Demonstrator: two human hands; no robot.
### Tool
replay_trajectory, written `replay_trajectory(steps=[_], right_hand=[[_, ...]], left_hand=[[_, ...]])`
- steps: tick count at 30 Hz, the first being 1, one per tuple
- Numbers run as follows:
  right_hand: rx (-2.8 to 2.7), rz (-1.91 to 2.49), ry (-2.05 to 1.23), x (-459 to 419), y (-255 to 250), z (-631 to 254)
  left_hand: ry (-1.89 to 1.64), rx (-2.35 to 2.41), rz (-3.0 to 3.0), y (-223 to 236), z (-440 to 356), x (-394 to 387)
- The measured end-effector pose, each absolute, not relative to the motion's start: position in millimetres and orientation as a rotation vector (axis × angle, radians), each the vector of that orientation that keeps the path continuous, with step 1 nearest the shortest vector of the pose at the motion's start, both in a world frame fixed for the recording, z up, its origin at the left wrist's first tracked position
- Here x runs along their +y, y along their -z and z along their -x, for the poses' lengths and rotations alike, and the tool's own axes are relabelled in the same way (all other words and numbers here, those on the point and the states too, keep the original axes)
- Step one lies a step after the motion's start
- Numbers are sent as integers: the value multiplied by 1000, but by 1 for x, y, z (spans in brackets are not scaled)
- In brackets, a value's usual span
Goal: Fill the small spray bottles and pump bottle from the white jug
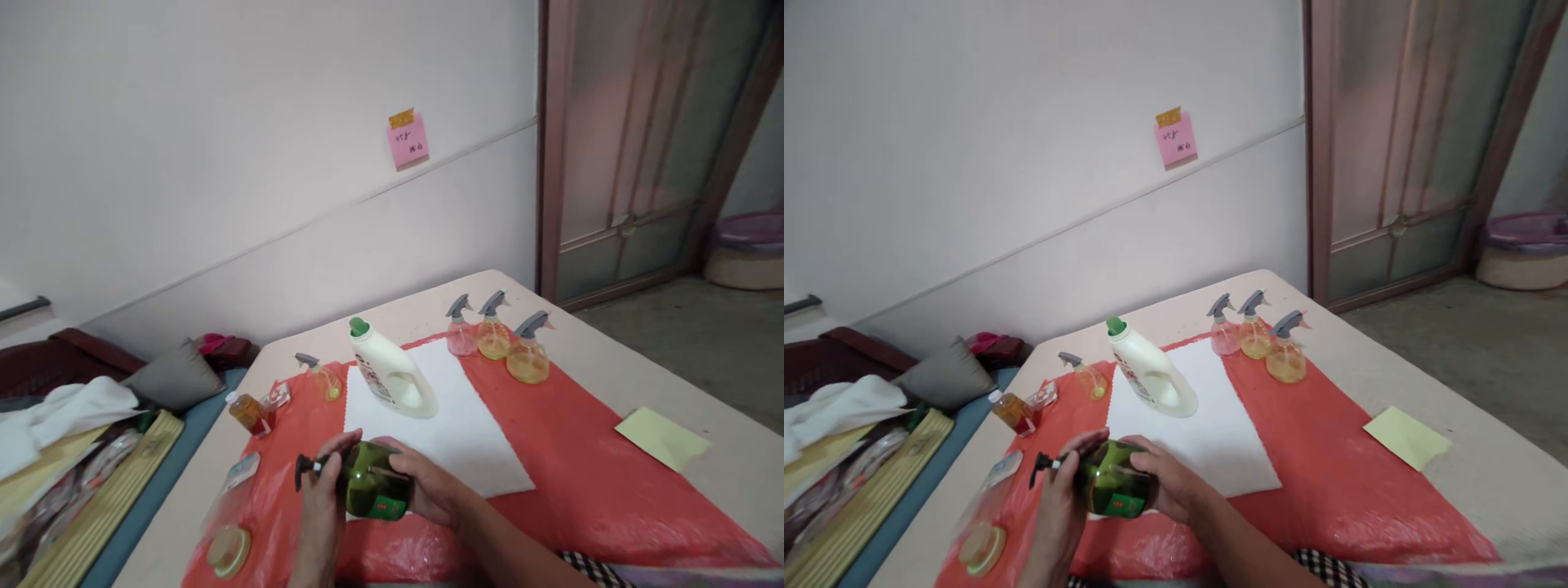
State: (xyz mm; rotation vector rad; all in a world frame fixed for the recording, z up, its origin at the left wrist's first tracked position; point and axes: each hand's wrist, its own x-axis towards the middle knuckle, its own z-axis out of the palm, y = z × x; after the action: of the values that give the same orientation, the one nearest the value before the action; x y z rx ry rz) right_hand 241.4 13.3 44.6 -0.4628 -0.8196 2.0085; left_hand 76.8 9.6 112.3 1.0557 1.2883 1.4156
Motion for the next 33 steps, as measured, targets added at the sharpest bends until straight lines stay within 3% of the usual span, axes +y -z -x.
replay_trajectory(steps=[5, 14, 24, 33], right_hand=[[-899, 763, -1635, 31, -35, -246], [-792, 1138, -1386, 42, -32, -256], [-570, 1122, -1494, 47, -30, -256], [-404, 862, -1571, 50, -23, -255]], left_hand=[[-1525, 1189, -596, -99, -79, 61], [-1968, 1290, -448, -94, -19, 135], [-1205, 1574, -741, -14, -52, 148], [-1148, 1644, -1181, -40, -52, 125]])
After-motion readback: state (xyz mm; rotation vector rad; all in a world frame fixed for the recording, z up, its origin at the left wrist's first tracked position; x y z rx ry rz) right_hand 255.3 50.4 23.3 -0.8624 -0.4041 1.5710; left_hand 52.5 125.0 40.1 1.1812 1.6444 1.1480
